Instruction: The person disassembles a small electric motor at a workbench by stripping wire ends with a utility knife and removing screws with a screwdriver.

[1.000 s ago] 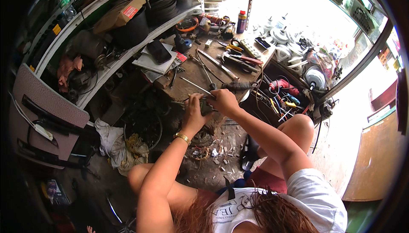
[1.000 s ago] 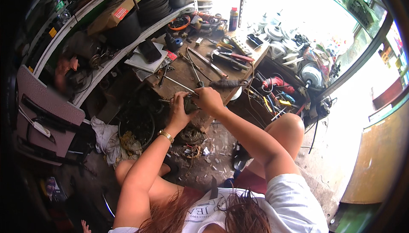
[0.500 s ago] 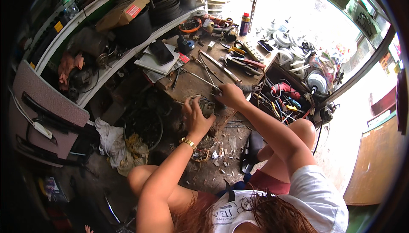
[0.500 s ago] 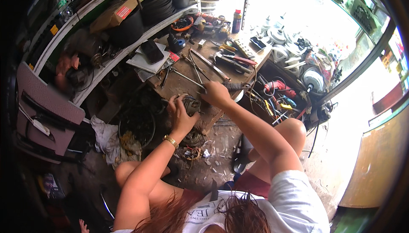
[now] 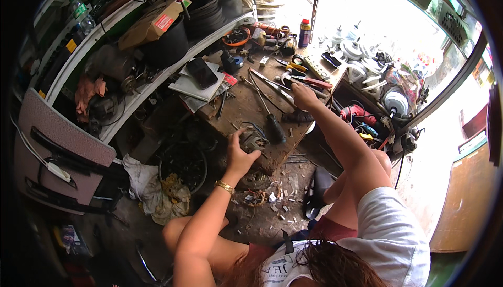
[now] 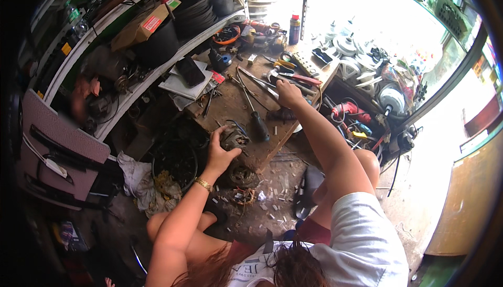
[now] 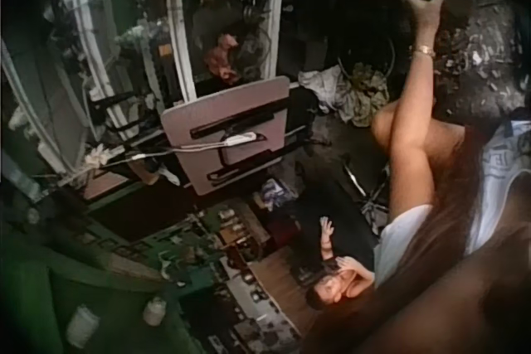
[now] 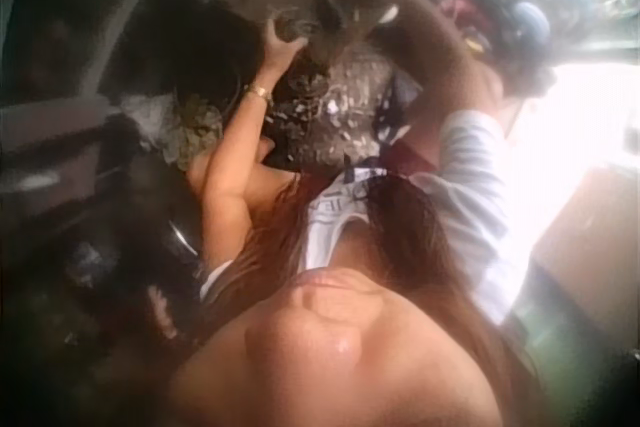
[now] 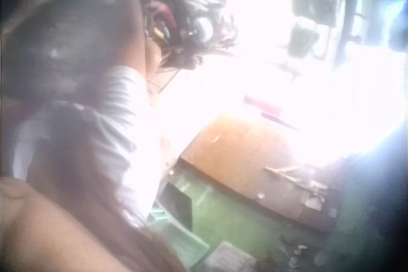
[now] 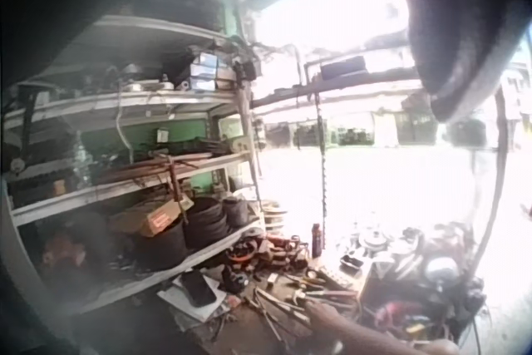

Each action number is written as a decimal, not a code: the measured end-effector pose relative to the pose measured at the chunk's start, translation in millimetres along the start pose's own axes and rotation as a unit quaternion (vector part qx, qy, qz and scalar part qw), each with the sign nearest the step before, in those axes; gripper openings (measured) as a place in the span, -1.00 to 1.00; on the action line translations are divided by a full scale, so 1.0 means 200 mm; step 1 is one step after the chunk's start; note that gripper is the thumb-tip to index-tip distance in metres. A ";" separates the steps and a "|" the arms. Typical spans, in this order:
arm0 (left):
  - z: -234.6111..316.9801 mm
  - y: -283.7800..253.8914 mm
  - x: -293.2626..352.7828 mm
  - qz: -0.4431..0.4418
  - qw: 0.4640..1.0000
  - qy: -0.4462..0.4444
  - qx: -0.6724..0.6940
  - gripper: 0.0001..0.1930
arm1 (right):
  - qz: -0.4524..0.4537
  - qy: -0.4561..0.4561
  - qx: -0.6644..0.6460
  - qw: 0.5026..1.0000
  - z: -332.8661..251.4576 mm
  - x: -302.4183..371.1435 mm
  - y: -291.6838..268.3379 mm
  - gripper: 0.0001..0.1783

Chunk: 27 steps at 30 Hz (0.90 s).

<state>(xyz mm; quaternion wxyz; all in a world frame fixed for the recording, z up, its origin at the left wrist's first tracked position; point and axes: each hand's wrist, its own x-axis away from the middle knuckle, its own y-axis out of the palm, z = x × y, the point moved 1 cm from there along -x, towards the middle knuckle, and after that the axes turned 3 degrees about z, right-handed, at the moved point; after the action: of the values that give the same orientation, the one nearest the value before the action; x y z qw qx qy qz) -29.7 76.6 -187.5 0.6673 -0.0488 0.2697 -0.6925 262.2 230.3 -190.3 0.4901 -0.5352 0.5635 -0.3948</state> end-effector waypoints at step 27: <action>0.51 0.05 0.08 -0.136 0.842 -0.163 0.497 -0.43 | -0.159 0.062 -0.813 0.556 -0.52 0.75 -0.46 -0.10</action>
<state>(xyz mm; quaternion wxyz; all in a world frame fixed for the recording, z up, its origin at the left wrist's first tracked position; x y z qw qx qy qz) 21.5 30.8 -110.7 0.5357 0.1410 -0.2322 -0.7995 188.7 62.4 -98.8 -0.2599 -0.7617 0.5796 0.1276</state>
